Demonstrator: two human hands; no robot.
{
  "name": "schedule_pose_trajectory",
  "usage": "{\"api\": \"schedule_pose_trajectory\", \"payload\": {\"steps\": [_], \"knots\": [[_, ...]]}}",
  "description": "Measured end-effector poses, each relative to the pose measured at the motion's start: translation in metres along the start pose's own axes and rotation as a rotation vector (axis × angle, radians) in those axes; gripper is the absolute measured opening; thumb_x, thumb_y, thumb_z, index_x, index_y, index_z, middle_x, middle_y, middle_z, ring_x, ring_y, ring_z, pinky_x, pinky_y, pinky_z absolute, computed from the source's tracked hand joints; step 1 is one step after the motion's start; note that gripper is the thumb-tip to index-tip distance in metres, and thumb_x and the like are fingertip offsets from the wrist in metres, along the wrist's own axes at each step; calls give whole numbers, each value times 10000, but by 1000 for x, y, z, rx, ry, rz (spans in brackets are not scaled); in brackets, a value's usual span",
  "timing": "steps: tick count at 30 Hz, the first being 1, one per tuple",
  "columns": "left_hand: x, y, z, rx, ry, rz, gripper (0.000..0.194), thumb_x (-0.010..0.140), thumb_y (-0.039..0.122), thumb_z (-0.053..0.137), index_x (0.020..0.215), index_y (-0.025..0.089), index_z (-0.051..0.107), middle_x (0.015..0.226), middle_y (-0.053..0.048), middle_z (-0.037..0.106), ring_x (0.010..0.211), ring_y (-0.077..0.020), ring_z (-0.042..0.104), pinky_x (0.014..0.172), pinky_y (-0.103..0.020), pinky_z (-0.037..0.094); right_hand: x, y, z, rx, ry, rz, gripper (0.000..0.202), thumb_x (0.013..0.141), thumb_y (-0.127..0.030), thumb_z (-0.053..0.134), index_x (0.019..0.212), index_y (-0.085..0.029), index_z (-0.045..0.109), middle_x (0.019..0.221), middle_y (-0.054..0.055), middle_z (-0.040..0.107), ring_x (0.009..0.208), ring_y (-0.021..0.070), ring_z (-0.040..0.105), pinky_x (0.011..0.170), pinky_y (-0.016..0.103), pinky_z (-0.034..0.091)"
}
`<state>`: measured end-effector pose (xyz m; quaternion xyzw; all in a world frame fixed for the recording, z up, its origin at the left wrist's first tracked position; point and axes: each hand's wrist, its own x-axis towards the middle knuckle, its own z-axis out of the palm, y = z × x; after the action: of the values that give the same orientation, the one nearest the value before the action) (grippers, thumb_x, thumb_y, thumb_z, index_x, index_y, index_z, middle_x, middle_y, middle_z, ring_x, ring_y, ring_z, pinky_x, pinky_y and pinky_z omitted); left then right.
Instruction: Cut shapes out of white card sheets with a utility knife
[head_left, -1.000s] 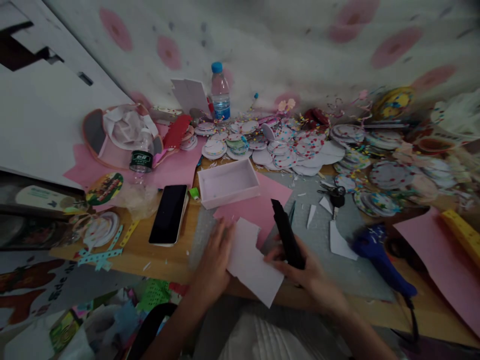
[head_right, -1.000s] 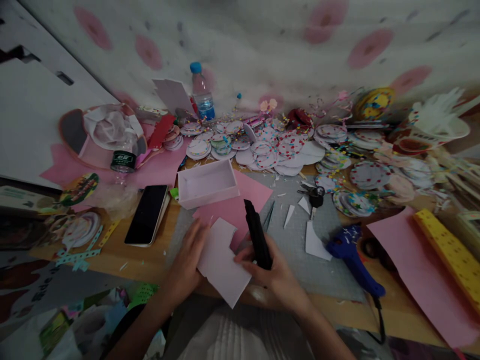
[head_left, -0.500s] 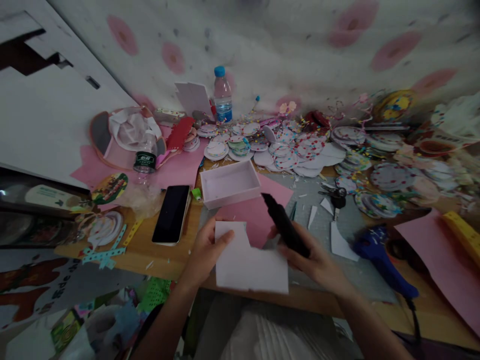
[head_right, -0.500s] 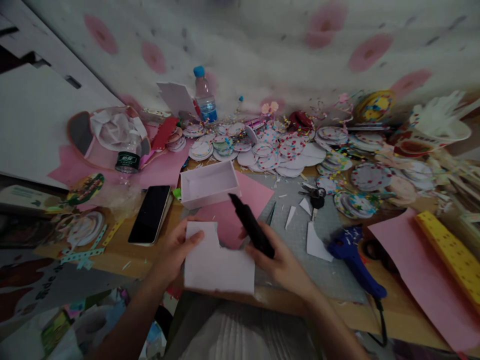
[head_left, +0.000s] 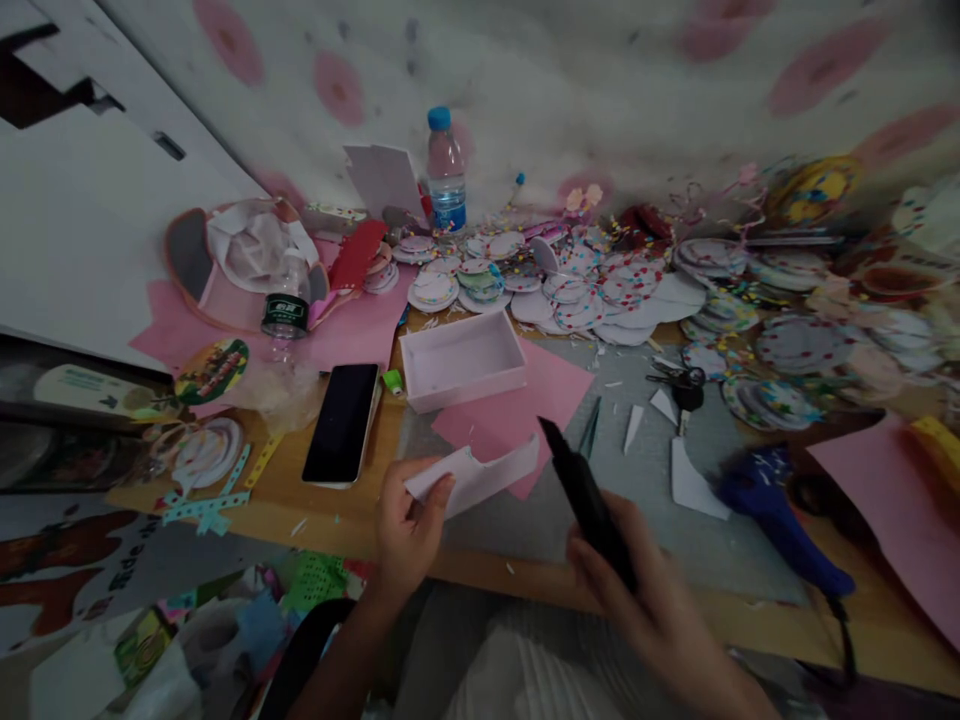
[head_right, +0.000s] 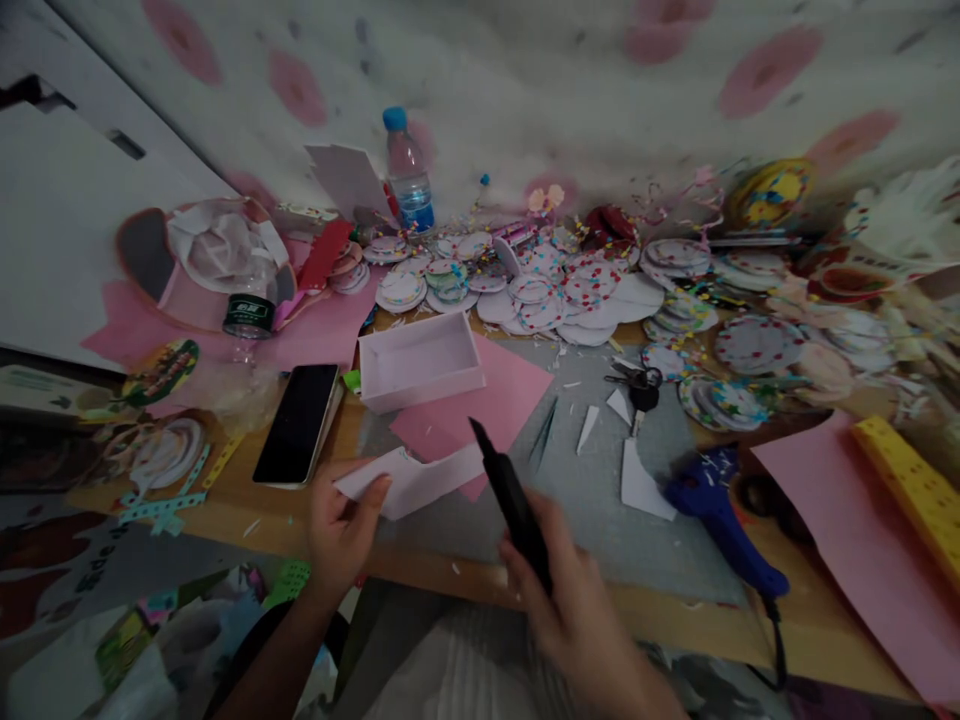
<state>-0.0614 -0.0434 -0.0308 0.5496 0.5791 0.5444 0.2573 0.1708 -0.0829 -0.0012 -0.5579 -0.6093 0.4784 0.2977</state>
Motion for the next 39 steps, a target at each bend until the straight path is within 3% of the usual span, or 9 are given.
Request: {"api": "schedule_pose_trajectory", "payload": {"steps": [2, 4, 7, 11, 14, 17, 25, 33, 39], "knots": [[-2, 3, -4, -26, -83, 45, 121, 844, 177, 639, 942, 202, 573, 926, -50, 722, 843, -177, 710, 749, -299, 574, -5, -2, 4, -59, -38, -9, 310, 966, -327, 433, 1255, -223, 394, 855, 38, 649, 669, 164, 636, 600, 245, 509], [-1, 10, -11, -12, -242, 56, 126, 864, 131, 602, 942, 216, 551, 1014, -63, 736, 945, -196, 708, 845, -345, 567, -10, -2, 7, -112, -76, -30, 314, 960, -290, 422, 1263, -214, 389, 990, 94, 661, 812, 197, 670, 699, 284, 534], [2, 24, -25, 216, -463, 160, 234, 869, 89, 554, 1054, 228, 591, 1088, -56, 731, 995, -191, 698, 873, -317, 560, -16, -1, 11, -150, -107, -22, 323, 948, -257, 402, 1264, -200, 377, 1051, 136, 655, 885, 229, 676, 738, 328, 544], [-3, 40, -35, 490, -569, 325, 436, 857, 64, 493, 1259, 223, 541, 1127, -54, 718, 978, -179, 703, 853, -288, 575, -19, 0, 17, -100, -134, 2, 380, 933, -302, 466, 1300, -230, 401, 1183, 142, 642, 987, 248, 663, 802, 342, 544], [-11, 47, -33, 575, -601, 376, 520, 843, 23, 428, 1332, 196, 471, 1182, -76, 694, 1055, -184, 677, 885, -303, 575, -18, 2, 20, -41, -146, 16, 393, 953, -349, 458, 1334, -268, 415, 1255, 103, 625, 1105, 242, 619, 878, 334, 524], [-16, 50, -29, 647, -584, 429, 581, 816, -17, 372, 1364, 165, 431, 1192, -104, 686, 1085, -196, 664, 877, -322, 585, -20, 8, 24, 23, -175, 73, 331, 972, -387, 410, 1271, -263, 481, 1194, 82, 652, 1053, 224, 637, 853, 320, 535], [-14, 49, -29, 666, -619, 435, 657, 796, -39, 342, 1423, 154, 357, 1214, -118, 672, 1105, -203, 654, 889, -333, 585, -37, 35, 40, -2, -96, 120, 448, 979, -463, 349, 1348, -278, 525, 1293, 80, 623, 1176, 261, 582, 964, 385, 489], [-15, 51, -28, 699, -615, 457, 703, 802, -30, 339, 1477, 154, 269, 1201, -123, 678, 1089, -205, 662, 879, -319, 585, -13, 9, 30, -61, -220, -7, 378, 994, -458, 277, 1137, -270, 572, 965, 72, 717, 851, 241, 684, 663, 311, 507], [-15, 51, -27, 703, -623, 465, 657, 813, -30, 348, 1448, 133, 314, 1201, -124, 678, 1103, -200, 655, 897, -320, 577, -4, 5, 33, -170, -262, 34, 346, 1005, -441, 230, 1067, -227, 495, 827, 61, 697, 730, 244, 678, 618, 318, 441]]}}
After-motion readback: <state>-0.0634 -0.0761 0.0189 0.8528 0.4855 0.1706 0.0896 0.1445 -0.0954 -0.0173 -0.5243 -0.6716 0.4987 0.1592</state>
